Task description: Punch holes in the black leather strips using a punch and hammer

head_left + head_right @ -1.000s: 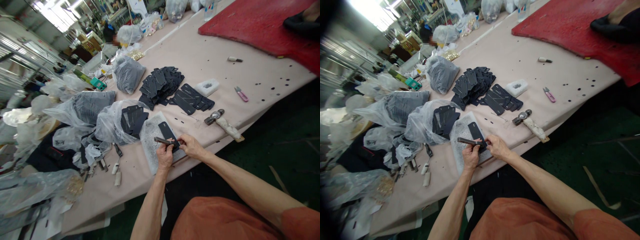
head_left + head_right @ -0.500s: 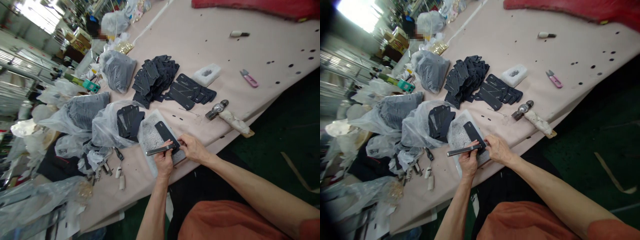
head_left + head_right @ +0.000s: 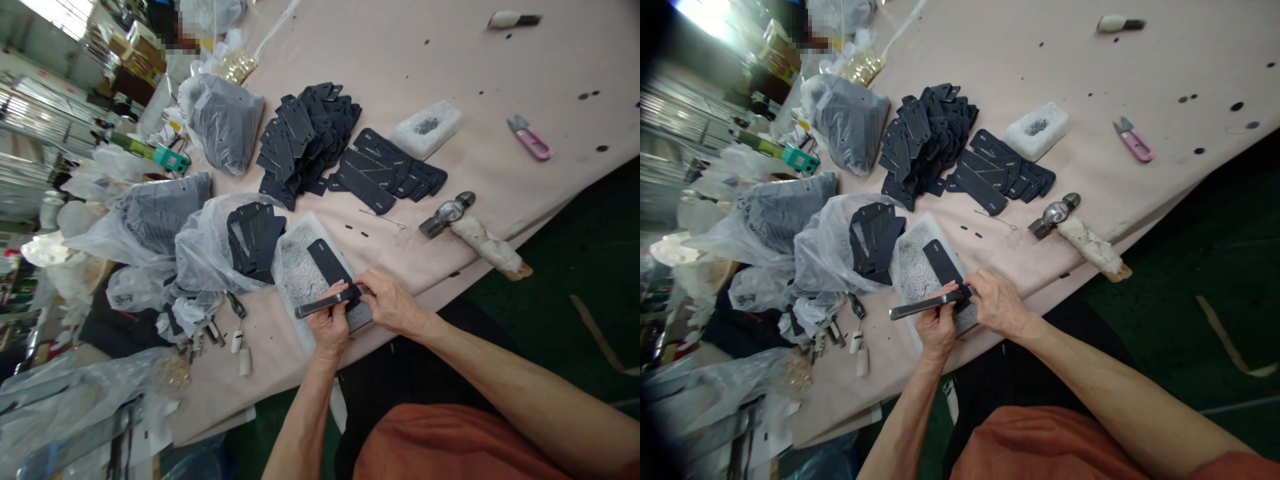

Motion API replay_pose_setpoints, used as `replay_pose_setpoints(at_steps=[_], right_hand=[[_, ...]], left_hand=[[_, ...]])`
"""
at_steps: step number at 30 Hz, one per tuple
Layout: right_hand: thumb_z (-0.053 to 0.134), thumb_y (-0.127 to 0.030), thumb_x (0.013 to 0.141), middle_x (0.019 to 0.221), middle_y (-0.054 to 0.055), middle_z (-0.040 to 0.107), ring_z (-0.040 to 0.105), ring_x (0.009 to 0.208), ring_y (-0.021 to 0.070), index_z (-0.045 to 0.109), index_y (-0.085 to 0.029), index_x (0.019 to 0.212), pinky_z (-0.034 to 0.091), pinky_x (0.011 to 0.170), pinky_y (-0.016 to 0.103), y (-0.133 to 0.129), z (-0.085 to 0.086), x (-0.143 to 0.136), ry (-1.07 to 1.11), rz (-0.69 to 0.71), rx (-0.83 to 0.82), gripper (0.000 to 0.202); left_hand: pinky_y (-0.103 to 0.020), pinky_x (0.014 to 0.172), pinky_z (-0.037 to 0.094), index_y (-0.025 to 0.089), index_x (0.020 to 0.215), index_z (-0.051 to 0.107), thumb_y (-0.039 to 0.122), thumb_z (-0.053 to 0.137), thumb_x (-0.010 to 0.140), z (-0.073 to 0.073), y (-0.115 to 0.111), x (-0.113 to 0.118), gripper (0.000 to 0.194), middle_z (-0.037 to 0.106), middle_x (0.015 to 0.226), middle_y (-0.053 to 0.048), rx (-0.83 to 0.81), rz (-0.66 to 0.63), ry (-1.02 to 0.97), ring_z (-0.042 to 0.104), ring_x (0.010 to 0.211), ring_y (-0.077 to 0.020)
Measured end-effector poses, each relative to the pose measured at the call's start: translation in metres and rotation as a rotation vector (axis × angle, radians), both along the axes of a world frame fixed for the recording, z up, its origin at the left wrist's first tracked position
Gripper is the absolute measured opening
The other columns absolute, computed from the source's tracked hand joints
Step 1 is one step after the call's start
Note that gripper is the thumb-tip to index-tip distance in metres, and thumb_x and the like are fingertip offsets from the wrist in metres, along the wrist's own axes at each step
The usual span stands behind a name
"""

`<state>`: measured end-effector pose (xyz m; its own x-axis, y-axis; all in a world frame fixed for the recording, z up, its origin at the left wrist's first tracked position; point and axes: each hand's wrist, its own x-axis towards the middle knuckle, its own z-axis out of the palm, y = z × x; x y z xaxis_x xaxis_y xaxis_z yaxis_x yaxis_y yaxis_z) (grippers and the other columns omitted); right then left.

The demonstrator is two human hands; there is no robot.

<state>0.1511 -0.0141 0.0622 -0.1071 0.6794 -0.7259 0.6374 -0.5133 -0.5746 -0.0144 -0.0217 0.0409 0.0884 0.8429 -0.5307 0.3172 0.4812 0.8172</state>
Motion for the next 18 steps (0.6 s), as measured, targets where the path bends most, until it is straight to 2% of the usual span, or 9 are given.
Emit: replay_pose_setpoints(at_steps=[7, 13, 18], right_hand=[[0.052, -0.012, 0.080, 0.098, 0.006, 0.056, 0.052, 0.086, 0.0174, 0.059, -0.017, 0.108, 0.041, 0.077, 0.029, 0.0017, 0.0019, -0.0008, -0.011, -0.012, 0.002, 0.029], [0.054, -0.011, 0.079, 0.095, 0.004, 0.055, 0.053, 0.086, 0.0159, 0.059, -0.017, 0.106, 0.042, 0.077, 0.028, 0.0023, 0.0032, -0.0008, -0.021, -0.025, 0.010, 0.028], [0.054, -0.010, 0.078, 0.092, 0.004, 0.055, 0.053, 0.085, 0.0151, 0.059, -0.016, 0.105, 0.042, 0.077, 0.028, 0.0015, 0.0034, -0.0008, -0.006, -0.029, 0.015, 0.028]], left_hand=[[-0.035, 0.095, 0.053, 0.013, 0.098, 0.065, 0.012, 0.053, 0.087, -0.0030, 0.0006, 0.0012, 0.016, 0.069, 0.104, -0.007, 0.137, -0.088, 0.043, 0.065, 0.104, -0.0173], [-0.035, 0.095, 0.054, 0.013, 0.098, 0.064, 0.010, 0.052, 0.086, -0.0076, -0.0038, 0.0008, 0.017, 0.069, 0.100, -0.006, 0.166, -0.084, -0.006, 0.065, 0.103, -0.0168], [-0.032, 0.093, 0.055, 0.013, 0.102, 0.066, 0.010, 0.053, 0.086, -0.0051, -0.0055, 0.0009, 0.021, 0.069, 0.104, -0.006, 0.208, -0.100, 0.077, 0.066, 0.100, -0.0150]])
